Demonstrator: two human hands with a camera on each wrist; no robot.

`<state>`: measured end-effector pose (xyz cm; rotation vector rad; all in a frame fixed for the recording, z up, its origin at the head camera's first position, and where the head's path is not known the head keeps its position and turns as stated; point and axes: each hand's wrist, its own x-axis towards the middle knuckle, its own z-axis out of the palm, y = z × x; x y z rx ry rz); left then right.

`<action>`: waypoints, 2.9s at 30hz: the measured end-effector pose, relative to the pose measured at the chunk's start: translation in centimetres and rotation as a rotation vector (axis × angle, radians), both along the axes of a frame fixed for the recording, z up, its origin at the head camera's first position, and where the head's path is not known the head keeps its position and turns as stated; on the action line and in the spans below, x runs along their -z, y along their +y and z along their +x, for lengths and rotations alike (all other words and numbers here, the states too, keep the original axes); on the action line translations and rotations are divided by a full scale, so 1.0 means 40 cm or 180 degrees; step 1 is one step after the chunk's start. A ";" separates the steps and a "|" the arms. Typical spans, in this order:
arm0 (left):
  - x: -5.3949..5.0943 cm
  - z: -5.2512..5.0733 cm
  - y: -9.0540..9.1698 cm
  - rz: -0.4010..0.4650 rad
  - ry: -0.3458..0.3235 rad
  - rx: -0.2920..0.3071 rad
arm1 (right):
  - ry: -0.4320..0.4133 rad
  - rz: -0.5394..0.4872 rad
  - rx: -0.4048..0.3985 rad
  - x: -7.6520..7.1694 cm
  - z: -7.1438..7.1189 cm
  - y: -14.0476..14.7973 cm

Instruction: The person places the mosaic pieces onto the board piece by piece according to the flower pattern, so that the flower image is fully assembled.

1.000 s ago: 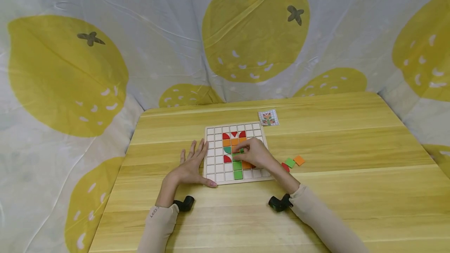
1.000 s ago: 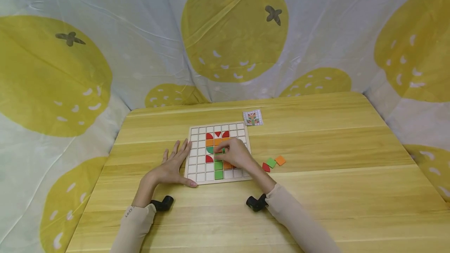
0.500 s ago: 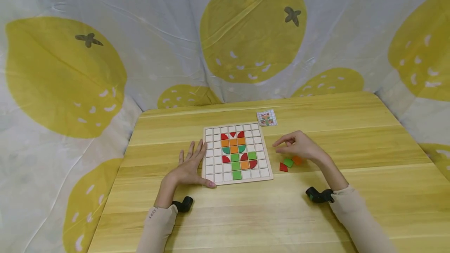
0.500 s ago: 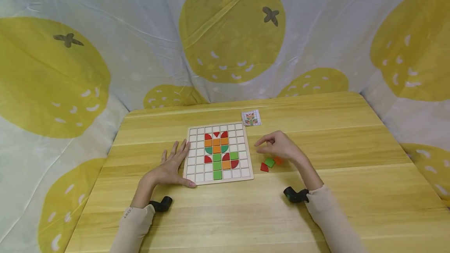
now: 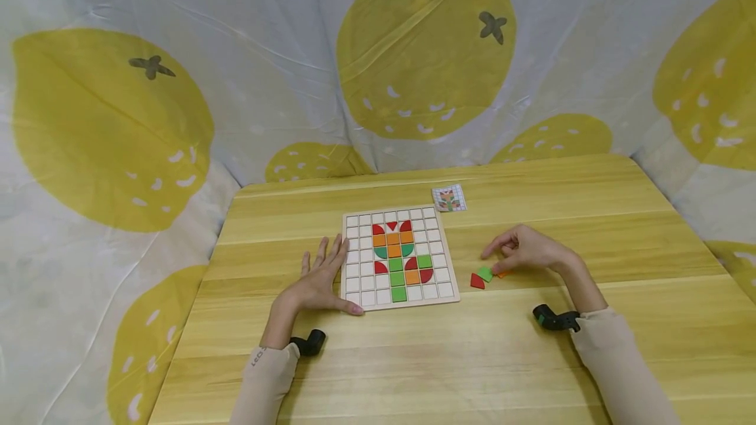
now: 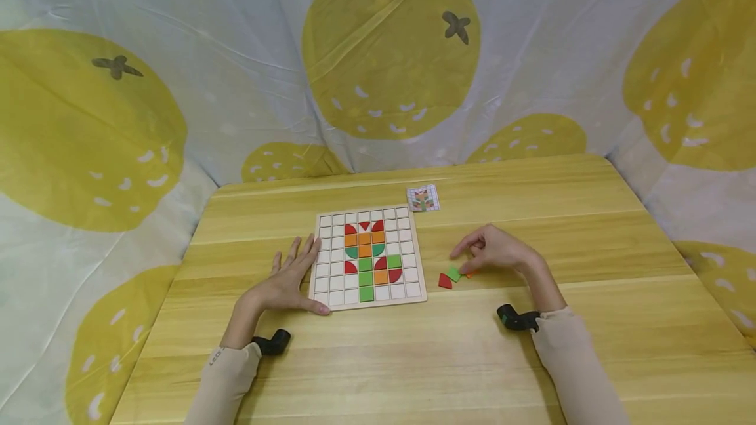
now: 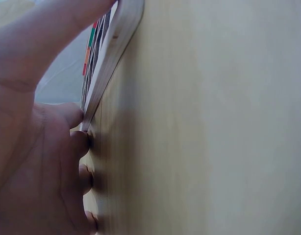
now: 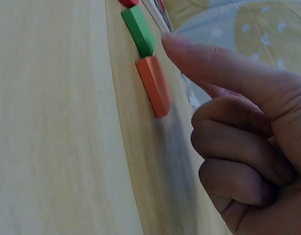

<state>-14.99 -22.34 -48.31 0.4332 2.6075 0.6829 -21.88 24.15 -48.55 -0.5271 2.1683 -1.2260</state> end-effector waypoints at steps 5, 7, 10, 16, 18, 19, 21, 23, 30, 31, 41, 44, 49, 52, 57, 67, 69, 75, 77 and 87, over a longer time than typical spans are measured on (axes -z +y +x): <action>-0.004 -0.001 0.001 -0.0002 0.0004 0.0009 | -0.0050 -0.0065 -0.0168 0.011 -0.003 0.007; -0.005 -0.001 0.002 -0.0008 0.0010 0.0015 | -0.0011 -0.0078 -0.0193 0.015 -0.003 0.002; -0.009 -0.001 0.003 -0.0005 0.0008 0.0016 | 0.0081 -0.0079 -0.0221 0.018 -0.004 -0.013; -0.009 -0.003 0.006 -0.0021 0.0020 0.0022 | 0.0127 -0.0091 -0.0287 0.019 -0.002 -0.044; -0.007 -0.004 0.006 -0.0022 0.0019 0.0026 | 0.0125 -0.0088 -0.0305 0.018 -0.001 -0.047; -0.006 -0.005 0.006 -0.0024 0.0016 0.0029 | 0.0127 -0.0082 -0.0308 0.017 -0.001 -0.048; -0.004 -0.005 0.006 -0.0023 0.0011 0.0028 | 0.0139 -0.0056 -0.0283 0.017 -0.002 -0.048; -0.003 -0.005 0.006 -0.0027 0.0006 0.0027 | 0.0143 -0.0042 -0.0243 0.016 -0.003 -0.045; -0.001 -0.003 0.005 -0.0014 -0.0006 0.0017 | 0.0195 -0.0014 -0.0086 0.010 -0.005 -0.035; -0.001 -0.003 0.005 -0.0016 -0.0006 0.0016 | 0.0228 0.0003 -0.0068 0.009 -0.005 -0.035; -0.003 0.002 0.001 -0.0018 -0.0013 0.0010 | 0.0448 0.0145 0.0465 -0.003 -0.001 -0.081; -0.003 0.004 -0.002 -0.0033 -0.0016 0.0001 | 0.0546 0.0057 0.0528 -0.006 0.002 -0.135; 0.002 0.005 -0.005 -0.0018 -0.0019 0.0012 | 0.0571 -0.0064 0.0492 -0.009 0.016 -0.264; 0.004 0.005 -0.006 -0.0012 -0.0010 0.0023 | 0.0583 -0.0098 0.0508 -0.011 0.029 -0.346; 0.004 0.005 -0.007 0.0004 -0.0021 0.0014 | 0.0663 -0.0115 0.0480 -0.010 0.049 -0.466; 0.001 0.003 -0.003 -0.0045 0.0000 0.0041 | 0.0845 -0.0096 0.0442 0.001 0.061 -0.566; 0.000 0.003 -0.002 -0.0046 0.0009 0.0042 | 0.0798 -0.0140 0.0435 0.003 0.061 -0.567; -0.002 0.003 -0.001 -0.0059 0.0010 0.0034 | 0.0746 -0.0210 0.0384 0.007 0.060 -0.566; -0.001 0.003 -0.001 -0.0056 0.0016 0.0034 | 0.0739 -0.0202 0.0407 0.008 0.059 -0.567; -0.003 0.003 0.000 -0.0069 0.0002 0.0036 | 0.0898 -0.0114 0.0543 0.014 0.061 -0.577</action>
